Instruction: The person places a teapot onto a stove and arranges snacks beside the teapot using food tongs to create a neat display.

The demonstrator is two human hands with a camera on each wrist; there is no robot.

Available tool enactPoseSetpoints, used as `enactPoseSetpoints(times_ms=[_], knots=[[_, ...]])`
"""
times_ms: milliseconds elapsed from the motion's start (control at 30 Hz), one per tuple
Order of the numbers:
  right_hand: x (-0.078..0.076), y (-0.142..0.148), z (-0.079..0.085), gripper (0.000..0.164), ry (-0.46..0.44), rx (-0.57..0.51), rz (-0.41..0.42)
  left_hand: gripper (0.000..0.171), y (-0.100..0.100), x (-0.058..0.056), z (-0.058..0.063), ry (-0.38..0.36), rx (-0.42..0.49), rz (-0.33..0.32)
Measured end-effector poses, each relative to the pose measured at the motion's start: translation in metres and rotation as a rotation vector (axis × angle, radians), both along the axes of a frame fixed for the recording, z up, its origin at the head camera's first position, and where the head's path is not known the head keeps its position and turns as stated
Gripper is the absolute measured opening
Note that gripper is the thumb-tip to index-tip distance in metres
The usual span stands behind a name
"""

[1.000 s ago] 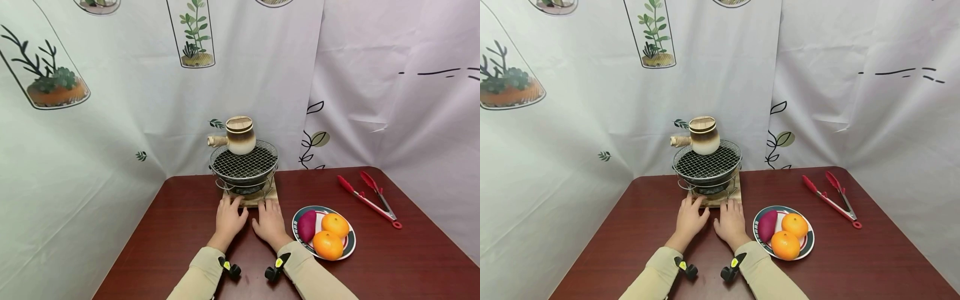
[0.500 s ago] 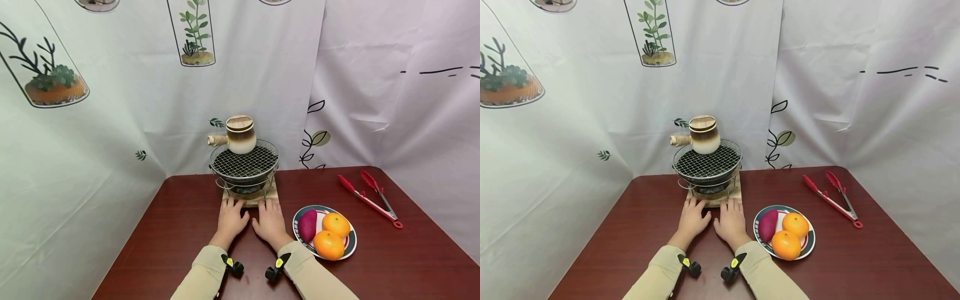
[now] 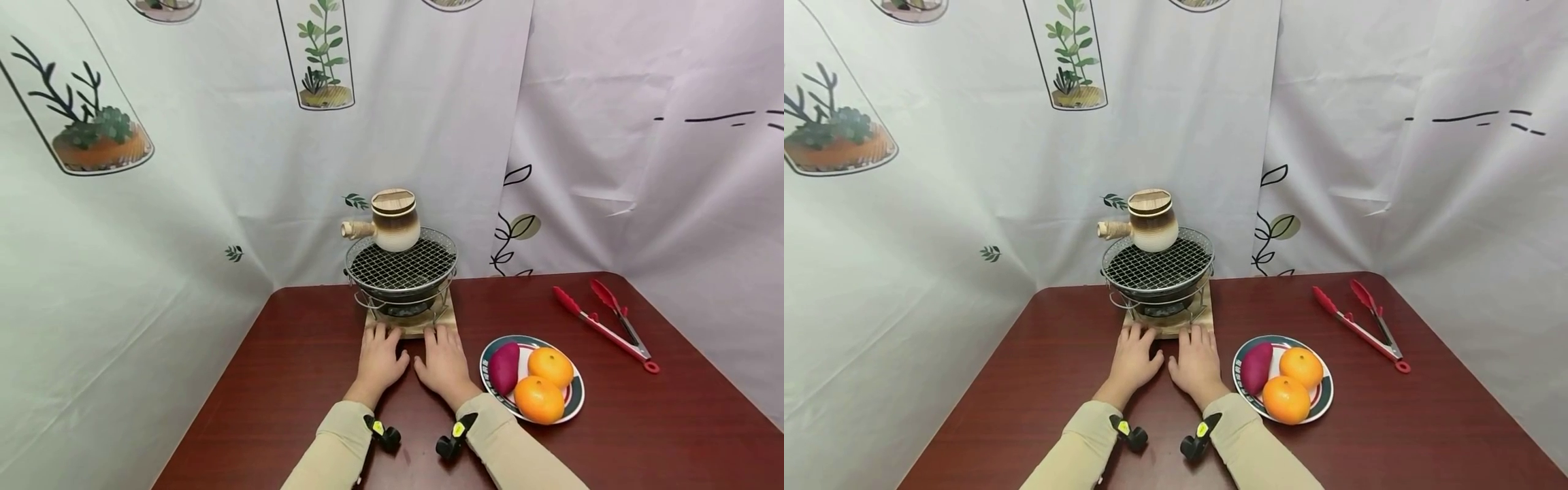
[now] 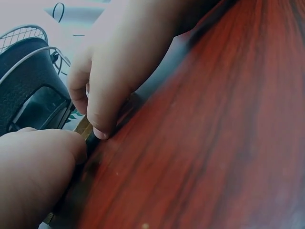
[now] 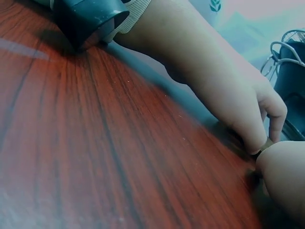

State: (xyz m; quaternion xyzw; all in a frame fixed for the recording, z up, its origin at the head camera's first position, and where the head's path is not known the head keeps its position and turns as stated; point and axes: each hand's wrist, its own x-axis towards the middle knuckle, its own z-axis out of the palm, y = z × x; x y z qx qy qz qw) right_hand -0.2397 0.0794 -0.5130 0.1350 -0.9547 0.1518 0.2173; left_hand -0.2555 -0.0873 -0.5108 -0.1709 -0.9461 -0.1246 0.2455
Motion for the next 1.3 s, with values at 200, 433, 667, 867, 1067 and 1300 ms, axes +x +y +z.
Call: enactPoseSetpoints(times_ms=[200,433,667,867,1067,1300], knots=[[-0.001,0.001,0.008,0.063,-0.02,0.007,-0.014,0.045,-0.002,0.0,0.002,-0.037,-0.036,0.002],[-0.002,0.003,0.025,0.059,-0.043,-0.056,-0.048,0.045,-0.004,-0.001,-0.001,-0.033,-0.055,-0.008],[-0.001,0.015,0.049,0.06,-0.041,-0.105,-0.045,0.044,-0.004,-0.003,-0.002,0.01,-0.033,-0.036],[0.003,0.04,0.079,0.064,-0.065,-0.171,-0.044,0.044,-0.007,-0.003,-0.002,-0.005,-0.012,-0.043],[0.005,0.081,0.104,0.062,-0.17,-0.239,-0.09,0.044,-0.008,-0.004,-0.003,-0.014,-0.005,-0.037],[0.002,0.14,0.11,0.064,-0.208,-0.245,-0.158,0.046,-0.008,-0.002,-0.002,-0.042,0.0,-0.042]])
